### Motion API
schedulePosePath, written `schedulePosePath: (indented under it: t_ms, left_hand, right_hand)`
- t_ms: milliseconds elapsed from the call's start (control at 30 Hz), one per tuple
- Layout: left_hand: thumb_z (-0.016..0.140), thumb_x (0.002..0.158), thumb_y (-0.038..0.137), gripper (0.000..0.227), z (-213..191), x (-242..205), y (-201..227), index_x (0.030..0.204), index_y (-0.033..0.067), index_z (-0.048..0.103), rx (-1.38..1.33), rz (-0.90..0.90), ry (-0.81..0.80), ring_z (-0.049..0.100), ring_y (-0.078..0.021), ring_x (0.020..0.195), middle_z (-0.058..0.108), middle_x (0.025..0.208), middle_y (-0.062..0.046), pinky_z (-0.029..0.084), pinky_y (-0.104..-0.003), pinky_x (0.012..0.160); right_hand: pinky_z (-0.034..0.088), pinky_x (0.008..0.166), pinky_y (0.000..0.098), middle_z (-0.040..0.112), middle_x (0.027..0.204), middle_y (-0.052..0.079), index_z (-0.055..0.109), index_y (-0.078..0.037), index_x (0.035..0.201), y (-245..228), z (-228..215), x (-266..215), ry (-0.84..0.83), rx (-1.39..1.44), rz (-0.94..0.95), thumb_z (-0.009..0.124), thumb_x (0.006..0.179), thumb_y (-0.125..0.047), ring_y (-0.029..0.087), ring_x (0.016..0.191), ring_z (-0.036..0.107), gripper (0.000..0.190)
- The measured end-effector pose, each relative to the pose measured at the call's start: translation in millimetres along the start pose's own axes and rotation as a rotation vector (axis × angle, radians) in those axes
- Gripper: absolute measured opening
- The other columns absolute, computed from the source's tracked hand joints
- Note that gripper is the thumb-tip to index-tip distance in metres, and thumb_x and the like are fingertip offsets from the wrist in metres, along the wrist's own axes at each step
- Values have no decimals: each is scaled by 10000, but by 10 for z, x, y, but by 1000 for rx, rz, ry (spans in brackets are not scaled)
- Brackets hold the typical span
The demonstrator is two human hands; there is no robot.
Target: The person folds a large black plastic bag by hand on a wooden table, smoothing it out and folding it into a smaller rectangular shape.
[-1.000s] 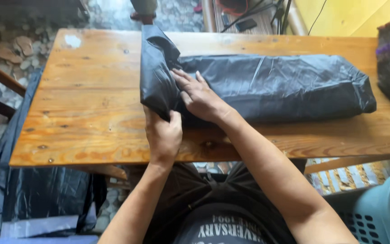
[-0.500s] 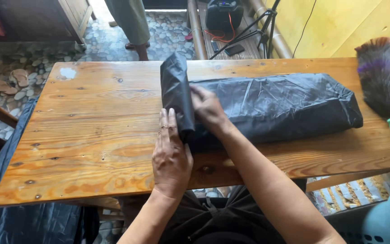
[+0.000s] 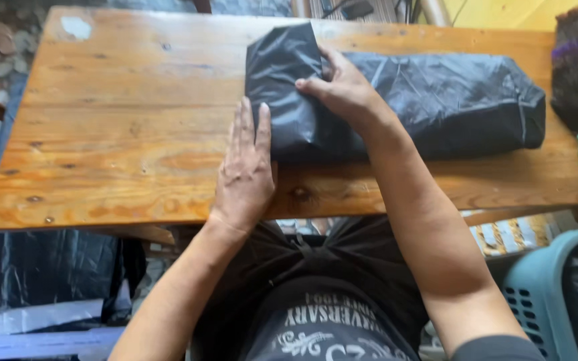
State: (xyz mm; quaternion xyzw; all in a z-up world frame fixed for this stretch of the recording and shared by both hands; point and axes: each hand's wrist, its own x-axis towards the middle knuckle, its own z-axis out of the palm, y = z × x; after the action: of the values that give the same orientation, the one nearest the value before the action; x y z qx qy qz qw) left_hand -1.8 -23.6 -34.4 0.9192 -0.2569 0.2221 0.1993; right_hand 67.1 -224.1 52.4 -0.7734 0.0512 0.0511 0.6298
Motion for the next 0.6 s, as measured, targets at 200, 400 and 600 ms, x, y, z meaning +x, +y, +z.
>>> schedulePosePath:
  t_ms: [200, 400, 600]
  left_hand:
    - [372, 1006, 10, 594, 47, 126, 33, 1594, -47, 314, 322, 118, -28, 314, -413, 1548, 276, 1645, -303, 346, -458, 1270]
    - [317, 1016, 14, 599, 86, 165, 74, 1609, -60, 274, 403, 157, -150, 254, -448, 1545, 247, 1644, -333, 289, -502, 1269]
    - [290, 1049, 83, 580, 192, 188, 109, 1617, -36, 295, 475, 147, -183, 243, -452, 1541, 258, 1648, -320, 276, -515, 1261]
  right_hand:
    - [512, 1075, 255, 648, 1397, 107, 441, -15, 1472, 517, -175, 383, -115, 23, -306, 653, 914, 10, 150, 1241, 641, 597]
    - [464, 1067, 251, 708, 1288, 73, 442, -48, 1451, 425, -182, 221, -4, -326, -424, 589, 897, -13, 134, 1177, 670, 574]
    - [438, 1113, 440, 376, 1413, 164, 271, -159, 1630, 480, -26, 175, 238, -876, -324, 622, 935, -198, 350, 1327, 473, 779]
